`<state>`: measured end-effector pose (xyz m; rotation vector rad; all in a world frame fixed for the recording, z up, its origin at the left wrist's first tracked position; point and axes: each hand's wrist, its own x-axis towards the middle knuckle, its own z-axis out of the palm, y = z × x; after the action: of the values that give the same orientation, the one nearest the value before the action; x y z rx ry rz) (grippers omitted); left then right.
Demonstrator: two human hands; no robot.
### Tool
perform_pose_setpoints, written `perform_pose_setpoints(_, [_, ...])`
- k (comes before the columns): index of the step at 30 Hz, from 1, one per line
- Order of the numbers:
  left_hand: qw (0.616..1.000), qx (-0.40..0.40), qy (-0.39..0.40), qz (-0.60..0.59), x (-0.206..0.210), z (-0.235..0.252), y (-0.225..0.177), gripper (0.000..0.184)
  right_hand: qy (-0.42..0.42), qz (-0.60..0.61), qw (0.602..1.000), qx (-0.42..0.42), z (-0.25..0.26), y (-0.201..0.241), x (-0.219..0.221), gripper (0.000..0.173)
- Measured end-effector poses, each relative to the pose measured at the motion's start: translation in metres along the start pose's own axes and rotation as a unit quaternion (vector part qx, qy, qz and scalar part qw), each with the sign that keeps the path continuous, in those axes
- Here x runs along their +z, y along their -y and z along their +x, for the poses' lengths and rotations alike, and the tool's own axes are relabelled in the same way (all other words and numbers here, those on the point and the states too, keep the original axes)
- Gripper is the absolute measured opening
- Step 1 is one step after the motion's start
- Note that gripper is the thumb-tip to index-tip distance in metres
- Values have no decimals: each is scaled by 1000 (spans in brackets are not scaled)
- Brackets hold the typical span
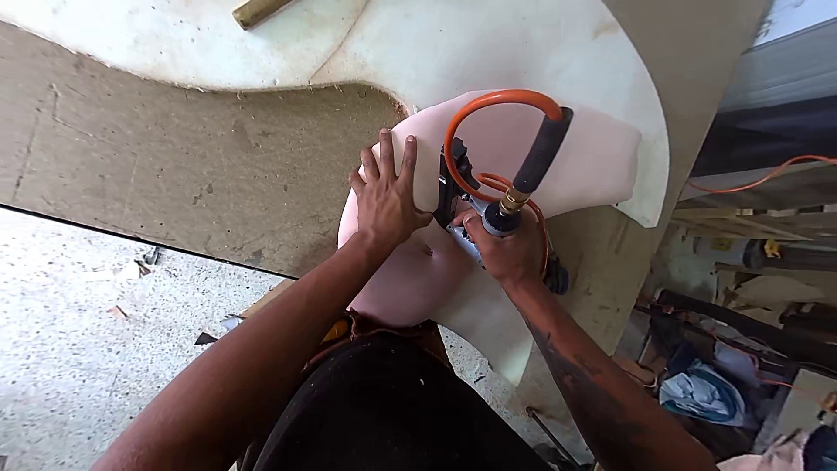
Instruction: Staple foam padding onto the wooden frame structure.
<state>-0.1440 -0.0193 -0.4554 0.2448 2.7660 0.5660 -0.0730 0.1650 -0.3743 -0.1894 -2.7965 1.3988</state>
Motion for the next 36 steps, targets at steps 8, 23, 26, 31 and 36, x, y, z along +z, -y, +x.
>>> perform_pose_setpoints(8, [999, 36, -10, -10, -5, -10, 10, 137, 20, 20, 1000, -6, 1, -3, -3, 13])
perform_pose_setpoints(23, [1000, -6, -4, -27, 0, -22, 10, 132, 28, 39, 999, 4, -16, 5, 9, 9])
perform_pose_setpoints(26, [999, -3, 3, -32, 1, -21, 12, 133, 10, 46, 999, -13, -22, 4, 15, 7])
perform_pose_setpoints(31, [1000, 2, -6, -30, 3, -21, 13, 134, -14, 54, 998, -14, -23, -3, 17, 7])
perform_pose_setpoints(36, [999, 27, 1, -29, -2, -25, 17, 131, 2, 42, 999, -15, -22, 0, 13, 11])
